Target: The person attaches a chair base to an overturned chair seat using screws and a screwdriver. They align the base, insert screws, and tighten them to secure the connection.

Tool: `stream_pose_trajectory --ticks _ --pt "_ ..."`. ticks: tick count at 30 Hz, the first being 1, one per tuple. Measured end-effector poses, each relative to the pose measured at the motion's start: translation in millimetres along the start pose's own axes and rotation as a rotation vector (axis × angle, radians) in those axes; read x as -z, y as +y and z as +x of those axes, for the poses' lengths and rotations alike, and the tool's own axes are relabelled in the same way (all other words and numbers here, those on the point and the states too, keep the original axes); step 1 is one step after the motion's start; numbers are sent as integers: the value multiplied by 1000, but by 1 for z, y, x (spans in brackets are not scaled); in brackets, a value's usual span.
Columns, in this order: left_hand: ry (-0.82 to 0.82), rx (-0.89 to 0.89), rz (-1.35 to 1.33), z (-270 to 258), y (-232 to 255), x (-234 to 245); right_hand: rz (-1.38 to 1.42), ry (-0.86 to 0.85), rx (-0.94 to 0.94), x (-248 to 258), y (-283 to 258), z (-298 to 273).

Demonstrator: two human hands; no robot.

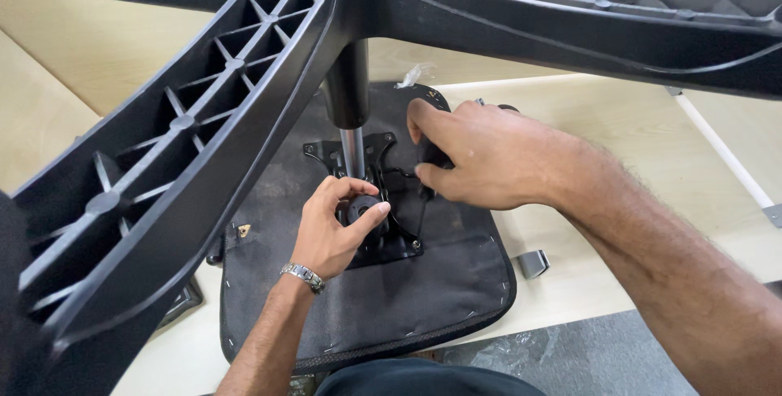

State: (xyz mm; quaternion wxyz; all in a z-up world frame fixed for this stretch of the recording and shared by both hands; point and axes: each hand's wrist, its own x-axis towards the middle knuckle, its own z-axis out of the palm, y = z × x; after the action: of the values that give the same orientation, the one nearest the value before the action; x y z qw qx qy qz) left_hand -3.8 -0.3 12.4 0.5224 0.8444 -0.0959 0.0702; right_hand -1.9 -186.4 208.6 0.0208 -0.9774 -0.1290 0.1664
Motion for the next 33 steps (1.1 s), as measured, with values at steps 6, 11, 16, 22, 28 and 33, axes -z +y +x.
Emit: stream_pose_trajectory --ticks 6,11,16,22,28,33 --pt "-12 18 -33 1 -3 1 44 -42 34 -3 -6 4" --pt "-1 -38 -24 2 1 0 188 15 303 -14 13 7" --pt "-13 -7 -7 0 -3 0 407 13 516 -25 20 11" --pt "4 -5 -15 -2 -2 0 116 32 44 -15 7 7" --pt "9 8 -27 -4 -5 -1 120 84 48 -10 11 4" --pt "15 0 -30 -3 -6 0 117 44 -2 -13 15 2"
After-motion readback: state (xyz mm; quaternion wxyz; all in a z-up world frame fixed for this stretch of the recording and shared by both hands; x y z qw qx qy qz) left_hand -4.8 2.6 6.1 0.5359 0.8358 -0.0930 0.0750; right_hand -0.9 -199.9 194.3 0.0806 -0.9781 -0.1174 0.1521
